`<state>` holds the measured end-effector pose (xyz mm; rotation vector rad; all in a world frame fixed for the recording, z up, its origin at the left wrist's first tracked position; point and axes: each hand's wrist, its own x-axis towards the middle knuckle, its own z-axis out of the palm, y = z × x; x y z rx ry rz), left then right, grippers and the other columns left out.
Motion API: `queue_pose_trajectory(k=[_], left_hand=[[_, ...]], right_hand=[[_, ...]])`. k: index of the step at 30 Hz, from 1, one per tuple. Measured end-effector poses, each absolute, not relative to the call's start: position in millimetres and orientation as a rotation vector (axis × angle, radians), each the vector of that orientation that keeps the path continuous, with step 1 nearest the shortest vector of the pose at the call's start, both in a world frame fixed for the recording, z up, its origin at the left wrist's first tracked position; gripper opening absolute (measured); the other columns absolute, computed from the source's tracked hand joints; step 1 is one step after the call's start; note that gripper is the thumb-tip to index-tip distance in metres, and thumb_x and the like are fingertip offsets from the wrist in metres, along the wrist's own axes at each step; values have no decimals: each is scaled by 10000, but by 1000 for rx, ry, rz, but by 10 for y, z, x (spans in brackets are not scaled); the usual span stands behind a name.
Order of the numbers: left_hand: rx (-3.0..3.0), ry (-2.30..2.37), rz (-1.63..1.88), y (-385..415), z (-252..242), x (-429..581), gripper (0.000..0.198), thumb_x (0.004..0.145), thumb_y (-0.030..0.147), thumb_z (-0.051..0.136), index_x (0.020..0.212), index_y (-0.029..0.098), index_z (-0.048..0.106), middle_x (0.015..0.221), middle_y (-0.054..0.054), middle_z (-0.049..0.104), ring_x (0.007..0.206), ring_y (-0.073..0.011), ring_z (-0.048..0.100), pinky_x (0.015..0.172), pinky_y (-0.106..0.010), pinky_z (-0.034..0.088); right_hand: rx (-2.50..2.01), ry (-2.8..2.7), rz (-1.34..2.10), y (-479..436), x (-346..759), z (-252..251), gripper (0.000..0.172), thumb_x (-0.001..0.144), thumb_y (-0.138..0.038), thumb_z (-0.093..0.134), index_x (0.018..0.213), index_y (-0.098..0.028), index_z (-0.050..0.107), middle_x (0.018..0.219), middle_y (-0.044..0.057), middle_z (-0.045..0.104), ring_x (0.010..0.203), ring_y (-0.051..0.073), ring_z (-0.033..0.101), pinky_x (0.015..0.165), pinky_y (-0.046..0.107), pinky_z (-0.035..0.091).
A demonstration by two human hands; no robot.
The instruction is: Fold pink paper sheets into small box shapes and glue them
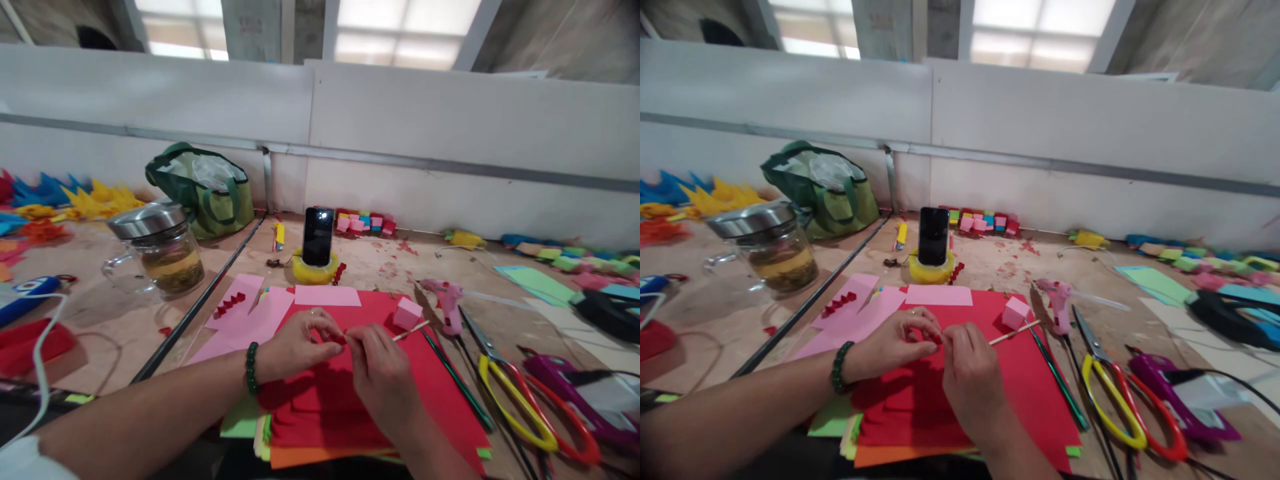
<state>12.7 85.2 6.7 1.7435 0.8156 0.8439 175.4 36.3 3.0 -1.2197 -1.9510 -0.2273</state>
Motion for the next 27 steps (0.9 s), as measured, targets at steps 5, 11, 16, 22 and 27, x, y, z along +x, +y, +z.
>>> queue_pose_trajectory(k=[5, 11, 16, 22, 27], left_hand=[[1665, 823, 788, 925, 68, 62, 151, 717, 270, 692, 767, 129, 669, 819, -46, 615, 748, -139, 558, 723, -262, 437], [1434, 678, 471, 1009, 162, -49, 328, 780, 454, 637, 821, 130, 608, 721, -6, 578, 647, -108, 519, 630, -232, 401], [1537, 713, 451, 1008, 180, -55, 380, 822, 488, 573, 852, 116, 647, 719, -24, 594, 663, -121, 526, 631, -237, 402], [1883, 937, 620, 1061, 192, -99, 408, 634, 336, 768, 987, 140, 714, 795, -31, 623, 724, -141, 532, 665, -234, 425], [1706, 861, 505, 1065, 89, -77, 269, 707, 252, 645, 901, 76, 704, 695, -28, 648, 606, -111, 512, 564, -210, 403]], right_hand=[[-1334, -1905, 355, 364, 1868, 140, 176, 947, -256, 470, 1015, -195, 621, 858, 44, 674, 728, 151, 627, 627, 236, 485], [-1318, -2031, 676, 360, 1966, 419, 221, 868, -272, 597, 1073, -235, 669, 875, 23, 672, 744, 139, 611, 659, 238, 480], [-1357, -1942, 753, 440, 1902, 327, 122, 831, -246, 603, 871, -187, 702, 793, 26, 700, 712, 148, 626, 641, 249, 478], [-1422, -1884, 788, 517, 1940, 189, 147, 801, -254, 589, 847, -174, 703, 766, 32, 723, 672, 164, 633, 616, 269, 491], [-1440, -1822, 834, 521, 1949, 185, 176, 797, -260, 581, 879, -169, 707, 796, 44, 740, 703, 178, 656, 624, 271, 500]])
